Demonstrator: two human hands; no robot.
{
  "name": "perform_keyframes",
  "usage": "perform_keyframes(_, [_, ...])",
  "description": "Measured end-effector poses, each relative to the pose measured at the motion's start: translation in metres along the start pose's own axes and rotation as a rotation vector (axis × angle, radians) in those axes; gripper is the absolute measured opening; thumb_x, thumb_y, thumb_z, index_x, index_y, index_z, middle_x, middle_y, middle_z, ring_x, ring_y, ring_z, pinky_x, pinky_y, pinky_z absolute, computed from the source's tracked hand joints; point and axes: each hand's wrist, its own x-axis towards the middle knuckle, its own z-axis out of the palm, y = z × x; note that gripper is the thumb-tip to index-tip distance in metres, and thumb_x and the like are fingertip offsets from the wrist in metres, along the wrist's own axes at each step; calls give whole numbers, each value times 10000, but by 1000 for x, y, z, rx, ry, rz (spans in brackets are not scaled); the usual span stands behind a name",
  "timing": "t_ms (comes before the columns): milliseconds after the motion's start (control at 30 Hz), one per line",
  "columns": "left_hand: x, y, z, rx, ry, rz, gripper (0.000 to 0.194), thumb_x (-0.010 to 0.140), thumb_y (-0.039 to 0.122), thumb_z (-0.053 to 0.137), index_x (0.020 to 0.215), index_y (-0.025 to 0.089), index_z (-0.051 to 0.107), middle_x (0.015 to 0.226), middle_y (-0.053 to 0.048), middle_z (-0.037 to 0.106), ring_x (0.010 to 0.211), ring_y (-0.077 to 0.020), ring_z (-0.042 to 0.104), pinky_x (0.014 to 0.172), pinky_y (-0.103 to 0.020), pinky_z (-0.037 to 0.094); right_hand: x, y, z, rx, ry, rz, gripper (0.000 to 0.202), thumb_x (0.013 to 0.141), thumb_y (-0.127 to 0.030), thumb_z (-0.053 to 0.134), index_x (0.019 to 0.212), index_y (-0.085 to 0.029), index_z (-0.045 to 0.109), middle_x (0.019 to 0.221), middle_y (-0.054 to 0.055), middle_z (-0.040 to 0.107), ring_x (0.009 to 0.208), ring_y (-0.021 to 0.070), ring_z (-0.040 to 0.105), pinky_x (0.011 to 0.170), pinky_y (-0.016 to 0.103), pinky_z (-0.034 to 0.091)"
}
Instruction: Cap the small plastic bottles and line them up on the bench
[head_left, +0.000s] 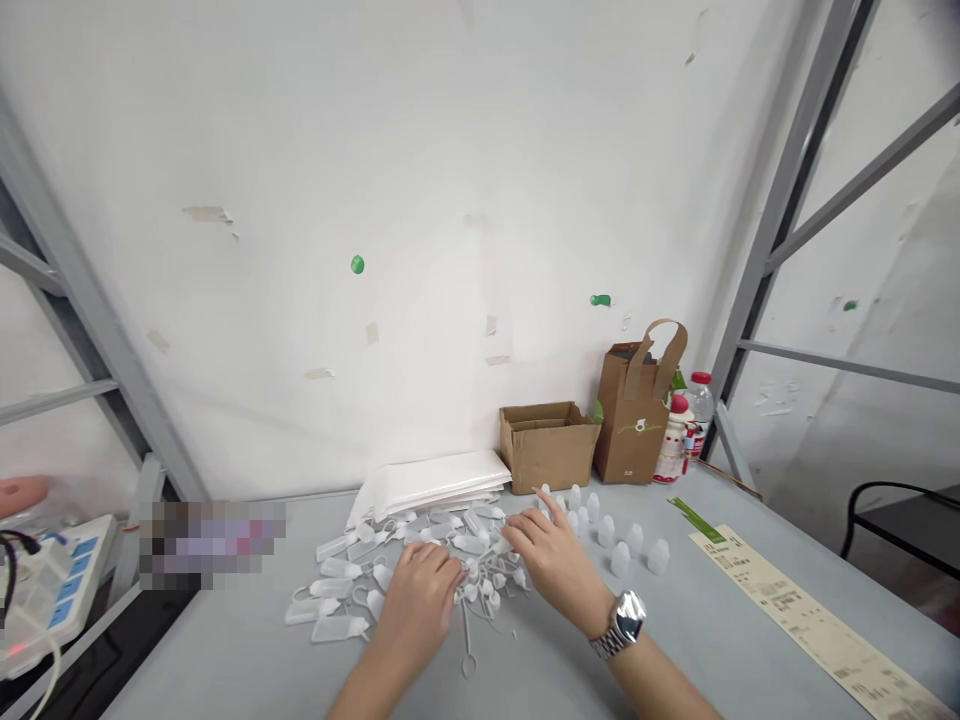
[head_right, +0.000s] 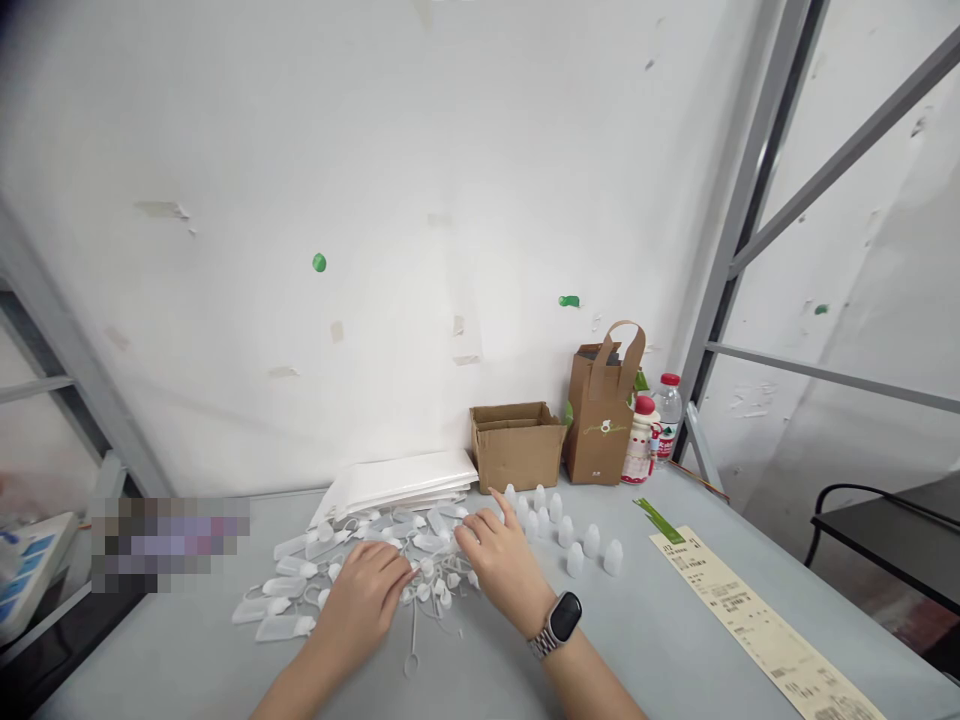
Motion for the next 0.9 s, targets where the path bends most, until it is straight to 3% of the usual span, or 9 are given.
perform_keyframes(100, [-2, -12, 0, 30, 39, -38, 276, 817, 108, 371, 641, 214, 556, 658, -15, 570, 660, -177, 528, 753, -370, 380, -2, 10, -2, -1, 57, 51, 339, 804, 21, 324, 928, -195, 555, 888, 43, 629, 856, 176, 535, 1000, 514, 239])
perform_keyframes(200, [-4, -28, -1, 87, 58, -162, 269, 827, 155, 385, 659, 214, 588, 656, -24, 598, 682, -193, 548, 741, -370, 382, -5, 26, -6, 11, 207, 195, 239, 847, -73, 361, 957, -186, 542, 938, 68, 616, 916, 197, 528, 959, 496, 292])
perform_keyframes(333, [-4, -37, 1, 77, -1, -252, 267, 839, 247, 412, 685, 221, 628, 698, -30, 639, 738, -208, 565, 706, -350, 394, -7, 33, -8, 40, 314, 398, 197, 862, -280, 429, 981, -177, 547, 944, 105, 550, 899, 223, 519, 781, 393, 418])
perform_keyframes(467, [-3, -34, 4, 51, -31, -242, 280, 842, 345, 428, 703, 234, 644, 724, -24, 640, 755, -209, 569, 708, -343, 400, -6, 24, -8, 107, 117, 572, 190, 838, -279, 431, 910, -156, 556, 796, 74, 559, 699, 189, 555, 587, 293, 423])
perform_keyframes(567, [-4, -37, 5, 133, 35, -330, 273, 852, 349, 409, 776, 222, 640, 754, -35, 622, 767, -214, 570, 703, -338, 411, -7, 20, -7, 99, -116, 689, 129, 801, -223, 434, 812, -168, 550, 710, 56, 605, 598, 186, 578, 498, 268, 377])
perform_keyframes(667, [-6, -43, 8, 285, 64, -421, 205, 823, 292, 466, 913, 192, 621, 825, -63, 605, 796, -228, 564, 689, -328, 423, -13, 20, -2, 46, -279, 714, 107, 751, -161, 441, 754, -170, 548, 678, 84, 650, 603, 225, 615, 478, 269, 359])
perform_keyframes(900, [-11, -47, 15, 375, -42, -474, 174, 784, 249, 514, 876, 157, 630, 831, -88, 597, 822, -247, 554, 685, -324, 432, -24, 25, 10, -98, -375, 706, 240, 678, -19, 408, 749, -167, 584, 674, 152, 677, 630, 269, 653, 488, 293, 396])
